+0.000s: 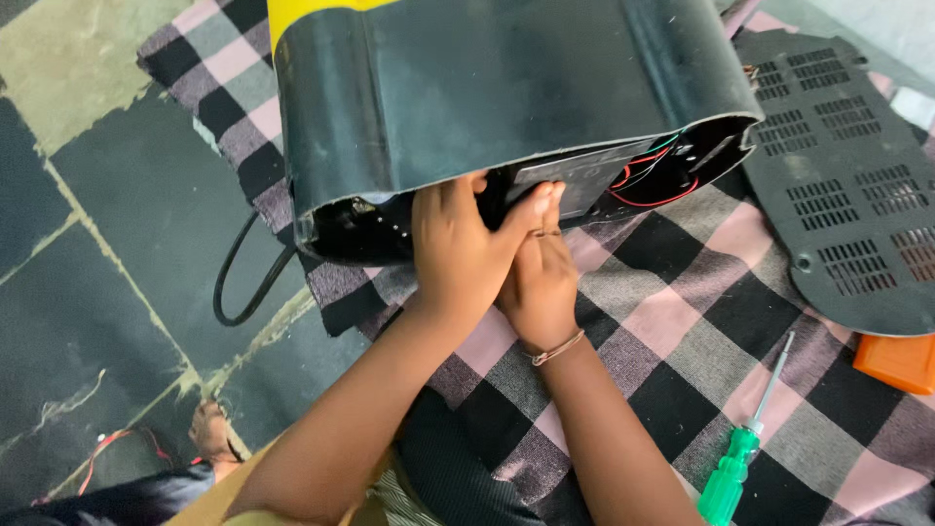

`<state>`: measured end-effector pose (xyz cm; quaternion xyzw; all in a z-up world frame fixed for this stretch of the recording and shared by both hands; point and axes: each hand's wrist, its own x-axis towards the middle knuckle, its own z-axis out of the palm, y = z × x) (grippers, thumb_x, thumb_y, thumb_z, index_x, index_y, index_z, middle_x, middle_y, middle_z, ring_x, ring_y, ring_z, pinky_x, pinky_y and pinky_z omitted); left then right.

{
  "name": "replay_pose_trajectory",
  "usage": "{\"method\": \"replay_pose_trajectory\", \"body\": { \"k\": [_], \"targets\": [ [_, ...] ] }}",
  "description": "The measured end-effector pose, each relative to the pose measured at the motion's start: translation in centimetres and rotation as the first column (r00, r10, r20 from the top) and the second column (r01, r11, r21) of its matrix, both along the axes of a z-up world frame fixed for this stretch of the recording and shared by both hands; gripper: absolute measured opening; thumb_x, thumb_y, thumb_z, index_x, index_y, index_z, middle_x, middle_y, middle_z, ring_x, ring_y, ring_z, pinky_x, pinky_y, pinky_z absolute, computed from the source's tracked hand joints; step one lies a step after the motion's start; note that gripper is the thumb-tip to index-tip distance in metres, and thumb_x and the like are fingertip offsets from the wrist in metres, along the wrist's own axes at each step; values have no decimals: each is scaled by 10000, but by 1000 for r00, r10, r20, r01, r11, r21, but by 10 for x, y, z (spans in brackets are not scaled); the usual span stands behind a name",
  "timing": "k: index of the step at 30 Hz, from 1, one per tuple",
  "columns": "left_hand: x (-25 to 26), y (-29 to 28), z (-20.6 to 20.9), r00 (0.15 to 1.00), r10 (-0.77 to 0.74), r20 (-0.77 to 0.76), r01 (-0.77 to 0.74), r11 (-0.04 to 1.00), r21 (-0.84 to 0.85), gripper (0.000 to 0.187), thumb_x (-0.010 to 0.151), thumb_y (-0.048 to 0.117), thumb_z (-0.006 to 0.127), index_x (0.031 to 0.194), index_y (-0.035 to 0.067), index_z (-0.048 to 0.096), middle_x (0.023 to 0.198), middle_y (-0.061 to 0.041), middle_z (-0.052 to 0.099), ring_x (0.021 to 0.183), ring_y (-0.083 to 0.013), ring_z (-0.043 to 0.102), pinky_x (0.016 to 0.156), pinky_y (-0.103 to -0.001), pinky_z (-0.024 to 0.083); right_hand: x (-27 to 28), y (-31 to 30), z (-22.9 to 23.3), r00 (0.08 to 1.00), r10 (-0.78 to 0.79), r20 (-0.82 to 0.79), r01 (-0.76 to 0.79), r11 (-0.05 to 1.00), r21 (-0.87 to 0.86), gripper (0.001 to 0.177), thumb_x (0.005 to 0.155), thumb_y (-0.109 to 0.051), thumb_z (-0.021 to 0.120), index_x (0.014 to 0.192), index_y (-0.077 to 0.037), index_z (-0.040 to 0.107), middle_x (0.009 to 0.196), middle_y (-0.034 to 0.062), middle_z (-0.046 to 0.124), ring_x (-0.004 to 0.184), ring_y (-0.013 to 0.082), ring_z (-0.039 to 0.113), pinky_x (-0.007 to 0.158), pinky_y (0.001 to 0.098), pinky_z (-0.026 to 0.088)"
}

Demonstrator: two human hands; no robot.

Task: The person uses a green screwdriver to tighten screws on the casing of a yellow and black electronic device. They repeatedly insert and turn the screwdriver to secure the casing while the device rests on a checkered cloth.

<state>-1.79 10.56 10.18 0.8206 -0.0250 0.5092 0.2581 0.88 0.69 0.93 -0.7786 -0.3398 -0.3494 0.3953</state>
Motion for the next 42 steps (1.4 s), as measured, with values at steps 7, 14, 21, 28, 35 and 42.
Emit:
{"method": "replay_pose_trajectory", "body": {
  "k": [7,14,21,28,35,42],
  "targets": [
    [16,-7,-20,969,-100,-228,3,920,-391,319,927,345,809,920,70,648,849,-61,642,787,-216,617,772,-360,510,0,-3,1,1000,7,16,-7,1000,-4,556,973,-29,642,1466,134,444,1588,337,354,1472,510,438,1125,451,516],
    [23,-39,-33,996,-57,73,86,849,-522,281,992,213,727,1156,13,618,1108,-78,537,939,-206,567,875,-355,525,2,-12,-3,940,134,-312,-132,991,29,718,935,-202,687,1529,65,386,1600,380,278,1338,386,556,1059,419,511],
    [27,-33,-30,992,-118,41,112,703,-702,96,1012,52,668,1096,8,653,1156,-85,611,971,-171,698,867,-293,600,3,-8,-1,958,199,-207,-200,980,18,691,1018,-182,638,1595,33,325,1679,308,228,1583,492,222,1276,455,353],
    [20,-43,-33,995,-85,49,97,792,-603,302,1080,224,630,1294,14,601,1296,-110,554,1153,-216,635,994,-354,549,7,-2,-5,958,156,-241,-153,988,34,667,1043,-156,638,1597,54,331,1658,310,300,1573,449,307,1179,423,453],
    [31,-41,-33,1000,-1,24,14,823,-568,318,1039,295,700,1184,15,659,1136,-84,594,1006,-196,636,950,-342,554,12,-4,-13,978,121,-171,-123,992,-6,661,1025,-138,674,1572,65,364,1631,284,348,1553,409,342,1147,415,488],
    [40,-32,-33,989,-39,143,124,747,-653,250,963,218,781,1072,-2,738,1116,-59,673,941,-173,723,882,-290,596,4,0,-6,980,102,-173,-102,995,5,635,1051,-120,638,1584,76,355,1662,290,312,1571,420,312,1211,443,448]
  ]
}}
